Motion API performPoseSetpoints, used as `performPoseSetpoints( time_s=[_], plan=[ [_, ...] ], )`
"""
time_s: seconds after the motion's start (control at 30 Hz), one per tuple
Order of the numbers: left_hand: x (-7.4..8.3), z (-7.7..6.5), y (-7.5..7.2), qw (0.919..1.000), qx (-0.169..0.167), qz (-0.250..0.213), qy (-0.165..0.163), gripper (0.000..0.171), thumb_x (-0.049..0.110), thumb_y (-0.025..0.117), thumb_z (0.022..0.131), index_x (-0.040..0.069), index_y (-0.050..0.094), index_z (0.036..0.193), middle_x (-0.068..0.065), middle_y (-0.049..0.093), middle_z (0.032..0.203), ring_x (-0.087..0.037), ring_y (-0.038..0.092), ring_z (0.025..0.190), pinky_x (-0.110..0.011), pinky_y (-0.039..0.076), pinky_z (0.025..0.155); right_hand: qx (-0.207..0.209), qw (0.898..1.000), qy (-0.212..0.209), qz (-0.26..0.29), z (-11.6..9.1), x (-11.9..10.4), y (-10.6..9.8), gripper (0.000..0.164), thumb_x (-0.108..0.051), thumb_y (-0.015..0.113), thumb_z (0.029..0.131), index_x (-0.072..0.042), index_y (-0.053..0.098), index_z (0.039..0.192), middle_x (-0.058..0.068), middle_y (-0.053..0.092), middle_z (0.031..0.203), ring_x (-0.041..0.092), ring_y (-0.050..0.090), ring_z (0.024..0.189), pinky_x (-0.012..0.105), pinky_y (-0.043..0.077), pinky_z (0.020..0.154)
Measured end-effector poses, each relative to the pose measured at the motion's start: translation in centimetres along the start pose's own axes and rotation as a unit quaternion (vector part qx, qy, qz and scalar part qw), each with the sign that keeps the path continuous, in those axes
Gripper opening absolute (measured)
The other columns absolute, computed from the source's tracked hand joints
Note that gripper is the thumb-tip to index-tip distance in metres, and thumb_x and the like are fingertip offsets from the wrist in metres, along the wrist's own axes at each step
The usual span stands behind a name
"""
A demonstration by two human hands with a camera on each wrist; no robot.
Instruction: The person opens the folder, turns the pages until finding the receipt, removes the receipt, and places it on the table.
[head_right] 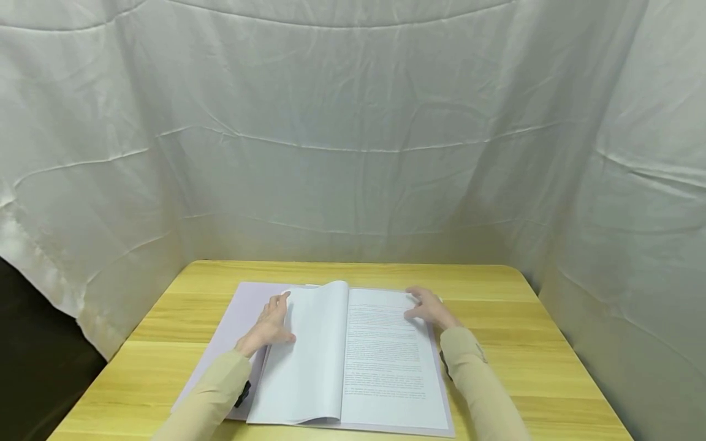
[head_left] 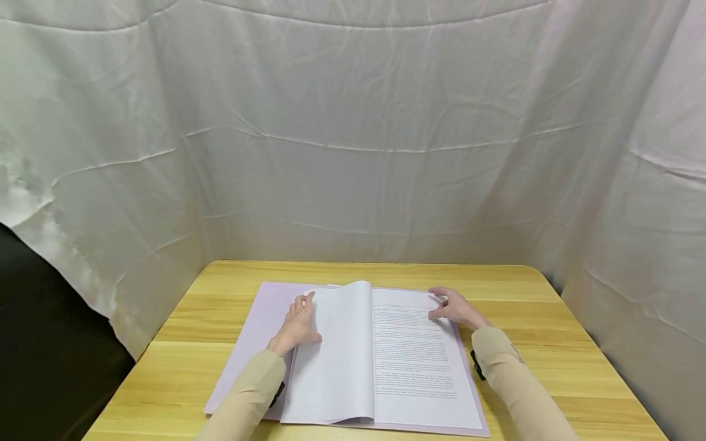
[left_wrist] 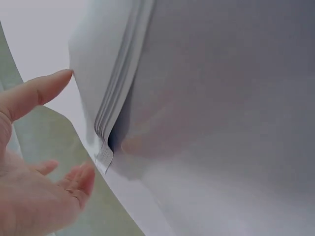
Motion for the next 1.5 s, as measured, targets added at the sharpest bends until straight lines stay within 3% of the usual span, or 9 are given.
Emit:
performPoseSetpoints(
  time_s=[0.1,0.23,0.33,0.43,0.6,0.97,1.2,1.37,1.5],
  plan=[
    [0.1,-0.1,0.3,0.9996,-0.016,-0.018,0.012,0.106,-0.005,0.083,0.067,-0.006,0.023,0.154,-0.033,0.032,0.153,-0.051,0.033,0.14,-0.066,0.028,0.118,0.0,1.0,0.004,-0.015,0.2,0.1,-0.1,0.07,-0.002,0.078,0.081,0.013,0.045,0.141,0.041,0.043,0.145,0.025,0.063,0.087,0.033,0.051,0.082],
    [0.0,0.0,1.1,0.9939,-0.053,-0.091,0.033,0.104,-0.016,0.07,0.067,-0.006,0.018,0.156,-0.031,0.03,0.158,-0.052,0.024,0.148,-0.064,0.02,0.123,0.003,0.999,-0.002,-0.049,0.5,0.1,0.0,0.072,-0.004,0.079,0.08,0.013,0.045,0.141,0.04,0.043,0.145,0.042,0.064,0.105,0.051,0.052,0.098],
    [0.1,0.1,1.6,0.9876,-0.073,-0.128,0.054,0.101,-0.021,0.062,0.066,-0.008,0.017,0.155,-0.031,0.033,0.157,-0.047,0.032,0.147,-0.059,0.029,0.122,0.009,0.998,-0.01,-0.068,0.8,0.1,0.0,0.07,-0.003,0.079,0.079,0.013,0.047,0.139,0.04,0.046,0.143,0.05,0.059,0.115,0.059,0.047,0.104],
    [0.1,0.1,2.0,0.9834,-0.093,-0.137,0.073,0.098,-0.021,0.057,0.066,-0.008,0.016,0.154,-0.03,0.035,0.158,-0.041,0.043,0.137,-0.049,0.041,0.11,0.017,0.996,-0.014,-0.091,1.0,0.2,0.0,0.068,-0.003,0.079,0.079,0.013,0.048,0.138,0.039,0.05,0.139,0.054,0.053,0.123,0.063,0.043,0.108],
    [-0.1,-0.1,2.3,0.9804,-0.121,-0.133,0.08,0.096,-0.016,0.06,0.072,-0.008,0.014,0.155,-0.025,0.031,0.162,-0.04,0.045,0.135,-0.051,0.041,0.112,0.034,0.991,-0.008,-0.129,1.2,0.0,-0.4,0.069,-0.008,0.08,0.078,0.011,0.051,0.137,0.035,0.056,0.133,0.057,0.045,0.128,0.069,0.033,0.112],
    [-0.3,-0.2,2.7,0.9812,-0.148,-0.116,0.045,0.087,0.004,0.065,0.089,-0.002,0.012,0.158,-0.017,0.027,0.166,-0.046,0.025,0.151,-0.062,0.019,0.125,0.035,0.986,-0.004,-0.164,1.8,0.3,-0.8,0.069,-0.015,0.081,0.079,0.008,0.053,0.137,0.033,0.058,0.13,0.051,0.045,0.121,0.066,0.035,0.108],
    [-0.3,-0.3,2.9,0.9819,-0.155,-0.104,0.034,0.086,0.01,0.063,0.091,-0.001,0.011,0.159,-0.017,0.025,0.167,-0.045,0.027,0.151,-0.061,0.02,0.125,0.046,0.985,-0.001,-0.168,1.7,0.0,-1.2,0.065,-0.017,0.08,0.08,0.007,0.056,0.135,0.033,0.059,0.128,0.049,0.045,0.117,0.06,0.038,0.102],
    [0.0,-0.4,2.9,0.9806,-0.158,-0.11,0.038,0.087,0.01,0.062,0.09,-0.003,0.01,0.159,-0.017,0.024,0.167,-0.046,0.025,0.151,-0.061,0.018,0.126,0.081,0.982,0.001,-0.171,1.7,-0.1,-1.7,0.056,-0.016,0.081,0.078,0.006,0.063,0.126,0.033,0.06,0.124,0.05,0.045,0.117,0.06,0.037,0.1],
    [0.1,-0.4,2.9,0.9802,-0.159,-0.112,0.035,0.088,0.009,0.062,0.09,-0.003,0.009,0.159,-0.017,0.024,0.167,-0.045,0.026,0.151,-0.061,0.018,0.126,0.113,0.984,0.019,-0.138,1.8,0.3,-2.1,0.043,-0.009,0.077,0.081,0.005,0.067,0.12,0.031,0.063,0.122,0.045,0.052,0.112,0.055,0.043,0.099]
  ],
)
Point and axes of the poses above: each hand's wrist, its own z-axis towards the middle knuckle, its own y-axis out of the palm, x = y × z, the point moved 7 cm from there along z, towards the middle knuckle
